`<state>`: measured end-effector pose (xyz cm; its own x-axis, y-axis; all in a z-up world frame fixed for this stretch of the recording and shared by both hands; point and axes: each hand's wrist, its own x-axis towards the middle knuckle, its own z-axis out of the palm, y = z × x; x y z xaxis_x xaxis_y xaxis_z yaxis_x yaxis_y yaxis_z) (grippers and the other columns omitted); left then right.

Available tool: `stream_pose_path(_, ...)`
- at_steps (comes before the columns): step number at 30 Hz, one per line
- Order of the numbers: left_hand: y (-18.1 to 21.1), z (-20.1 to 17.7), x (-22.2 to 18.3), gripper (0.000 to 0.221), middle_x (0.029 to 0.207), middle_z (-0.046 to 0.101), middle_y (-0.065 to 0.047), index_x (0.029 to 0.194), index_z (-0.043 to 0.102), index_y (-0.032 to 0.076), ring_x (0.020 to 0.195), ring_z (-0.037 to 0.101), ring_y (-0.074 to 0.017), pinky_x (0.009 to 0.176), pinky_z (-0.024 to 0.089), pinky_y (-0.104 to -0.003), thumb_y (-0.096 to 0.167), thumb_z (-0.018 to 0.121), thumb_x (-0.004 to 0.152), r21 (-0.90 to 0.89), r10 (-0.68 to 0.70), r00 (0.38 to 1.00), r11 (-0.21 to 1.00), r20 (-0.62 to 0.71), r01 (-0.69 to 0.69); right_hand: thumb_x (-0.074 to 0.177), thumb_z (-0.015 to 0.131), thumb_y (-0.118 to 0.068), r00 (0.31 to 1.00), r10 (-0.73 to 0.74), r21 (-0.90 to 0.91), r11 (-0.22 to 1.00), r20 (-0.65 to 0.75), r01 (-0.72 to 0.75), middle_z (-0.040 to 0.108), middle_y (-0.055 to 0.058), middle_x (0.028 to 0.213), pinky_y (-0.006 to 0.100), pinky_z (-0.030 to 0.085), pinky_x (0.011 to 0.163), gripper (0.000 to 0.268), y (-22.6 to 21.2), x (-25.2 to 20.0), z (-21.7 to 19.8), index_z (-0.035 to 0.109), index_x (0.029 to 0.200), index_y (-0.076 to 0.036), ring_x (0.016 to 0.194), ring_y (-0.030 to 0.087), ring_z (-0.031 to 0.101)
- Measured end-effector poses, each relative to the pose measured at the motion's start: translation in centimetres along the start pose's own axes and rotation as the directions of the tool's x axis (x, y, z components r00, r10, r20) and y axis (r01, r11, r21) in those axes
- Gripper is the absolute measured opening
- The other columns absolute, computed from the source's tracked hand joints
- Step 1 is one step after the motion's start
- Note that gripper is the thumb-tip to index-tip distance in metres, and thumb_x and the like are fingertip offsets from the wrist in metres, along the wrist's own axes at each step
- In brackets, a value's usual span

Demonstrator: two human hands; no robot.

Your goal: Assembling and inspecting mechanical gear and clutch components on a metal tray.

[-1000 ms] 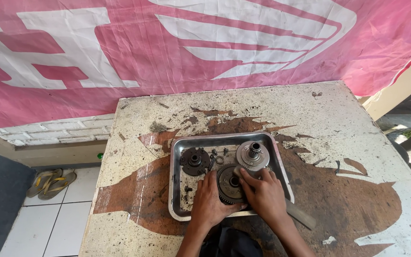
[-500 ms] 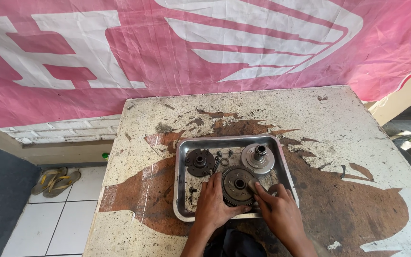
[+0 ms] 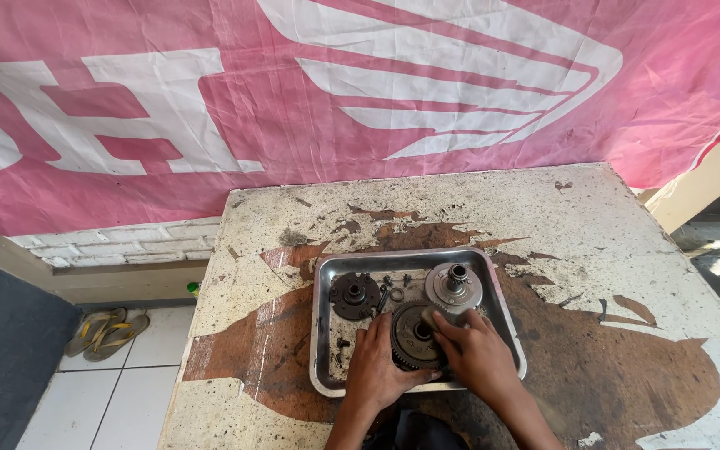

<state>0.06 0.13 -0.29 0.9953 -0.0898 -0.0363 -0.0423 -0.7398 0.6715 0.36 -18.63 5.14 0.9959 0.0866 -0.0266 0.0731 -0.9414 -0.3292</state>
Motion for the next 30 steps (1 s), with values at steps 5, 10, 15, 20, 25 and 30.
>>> stream_pose_path(5, -0.1, -0.2, 0.0, 0.134, 0.138, 0.056, -0.018, 0.149, 0.035, -0.001, 0.117, 0.058, -0.0383, 0.09, 0.056, -0.058, 0.07, 0.095, 0.052, 0.007, 0.029, 0.999, 1.0, -0.016, -0.029, 0.096, 0.063, -0.042, 0.998, 0.034, 0.012, 0.999, 0.06, -0.034, 0.064, -0.004, 0.093, 0.034, 0.055, 0.071, 0.036, 0.9, -3.0, -1.5, 0.071, 0.13, -0.037, 0.071, 0.014, 0.064)
stream_pose_path(10, 0.2, -0.4, -0.1, 0.133, 0.14, 0.055, -0.019, 0.149, 0.036, -0.001, 0.12, 0.057, -0.0397, 0.093, 0.055, -0.061, 0.068, 0.096, 0.053, -0.005, 0.027, 0.999, 1.0, -0.019, -0.028, 0.093, 0.065, -0.043, 0.998, -0.045, -0.042, 0.998, -0.048, 0.043, 0.064, 0.0, 0.106, 0.038, 0.058, 0.076, 0.038, 0.3, 0.3, 0.5, 0.071, 0.13, -0.036, 0.094, 0.022, 0.066)
stream_pose_path(15, 0.1, -0.2, -0.2, 0.134, 0.145, 0.051, -0.021, 0.149, 0.036, -0.005, 0.124, 0.055, -0.0397, 0.093, 0.056, -0.058, 0.071, 0.094, 0.055, 0.006, 0.015, 1.0, 1.0, -0.012, -0.015, 0.094, 0.067, -0.039, 0.981, -0.156, 0.053, 0.985, -0.119, 0.163, 0.058, 0.004, 0.087, 0.042, 0.052, 0.065, 0.035, -0.8, 3.8, 1.7, 0.076, 0.125, -0.028, 0.068, 0.026, 0.062)
stream_pose_path(20, -0.3, 0.2, 0.0, 0.14, 0.151, 0.046, -0.021, 0.152, 0.032, -0.004, 0.13, 0.05, -0.0416, 0.099, 0.052, -0.061, 0.075, 0.092, 0.054, 0.038, -0.007, 1.0, 0.999, 0.016, 0.006, 0.092, 0.069, -0.034, 0.988, -0.122, 0.094, 0.987, -0.092, 0.131, 0.065, 0.004, 0.102, 0.04, 0.056, 0.078, 0.038, -0.2, 1.4, 1.0, 0.074, 0.129, -0.025, 0.079, 0.023, 0.067)
stream_pose_path(25, -0.3, 0.0, -0.1, 0.134, 0.147, 0.049, -0.018, 0.151, 0.033, 0.0, 0.123, 0.054, -0.0384, 0.091, 0.056, -0.059, 0.064, 0.097, 0.054, 0.002, 0.017, 1.0, 1.0, -0.01, -0.017, 0.092, 0.068, -0.032, 0.998, 0.022, 0.106, 0.994, -0.052, -0.016, 0.068, 0.0, 0.098, 0.037, 0.056, 0.07, 0.037, -0.1, -2.2, -0.8, 0.074, 0.128, -0.031, 0.079, 0.017, 0.069)
stream_pose_path(30, -0.2, 0.0, 0.0, 0.139, 0.15, 0.046, -0.021, 0.151, 0.034, -0.003, 0.128, 0.051, -0.0406, 0.097, 0.052, -0.06, 0.072, 0.094, 0.05, 0.007, 0.007, 1.0, 1.0, -0.008, -0.007, 0.09, 0.069, -0.03, 0.989, -0.041, 0.095, 0.994, -0.141, 0.055, 0.067, 0.005, 0.104, 0.041, 0.056, 0.074, 0.037, 0.6, 0.1, 1.2, 0.076, 0.126, -0.029, 0.082, 0.025, 0.07)
